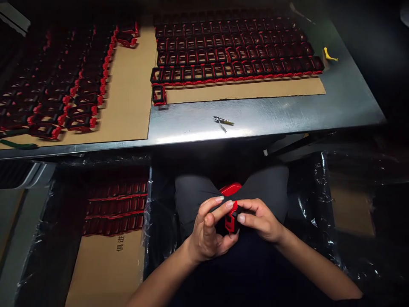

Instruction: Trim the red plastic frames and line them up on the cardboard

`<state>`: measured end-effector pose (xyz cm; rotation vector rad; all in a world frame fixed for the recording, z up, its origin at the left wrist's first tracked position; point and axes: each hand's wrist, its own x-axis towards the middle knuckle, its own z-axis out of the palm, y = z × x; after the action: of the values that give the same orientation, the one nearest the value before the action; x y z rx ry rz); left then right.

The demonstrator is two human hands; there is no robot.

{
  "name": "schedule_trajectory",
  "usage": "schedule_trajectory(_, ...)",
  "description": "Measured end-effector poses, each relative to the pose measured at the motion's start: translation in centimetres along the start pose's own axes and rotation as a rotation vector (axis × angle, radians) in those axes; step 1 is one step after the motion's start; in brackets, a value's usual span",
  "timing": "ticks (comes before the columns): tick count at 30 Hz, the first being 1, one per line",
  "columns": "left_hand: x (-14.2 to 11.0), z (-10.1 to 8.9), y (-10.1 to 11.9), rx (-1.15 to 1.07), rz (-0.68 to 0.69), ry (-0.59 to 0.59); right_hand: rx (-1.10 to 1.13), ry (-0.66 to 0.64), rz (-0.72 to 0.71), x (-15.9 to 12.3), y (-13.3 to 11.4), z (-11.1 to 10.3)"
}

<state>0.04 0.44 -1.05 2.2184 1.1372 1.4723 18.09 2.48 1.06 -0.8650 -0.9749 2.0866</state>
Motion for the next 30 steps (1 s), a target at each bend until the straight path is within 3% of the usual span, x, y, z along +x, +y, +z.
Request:
schedule_trajectory(11, -0.4, 0.0, 0.3, -0.253, -0.211, -0.075, 0.361, 0.006, 0.33, 0.5, 1.3, 0.4)
schedule_trajectory(20, -0.4, -0.3, 0.5, -0.195, -0.366, -0.148, 0.471, 0.0, 0.383, 0.2, 2.2, 0.0)
schedule_trajectory(24, -0.1, -0.4, 0.4, -0.022, -0.36, -0.224, 0.216, 0.195, 0.285, 0.2, 1.8, 0.3)
schedule_trajectory(27, -0.2, -0.1, 0.0, 0.096, -0.316, -0.272, -0.234, 0.341, 0.176, 0.3, 1.1, 1.0)
schedule_trajectory(30, -0.4, 0.2, -0.3, 0.117, -0.32, -0.243, -0.644, 0.37, 0.105, 0.4, 0.1, 1.7)
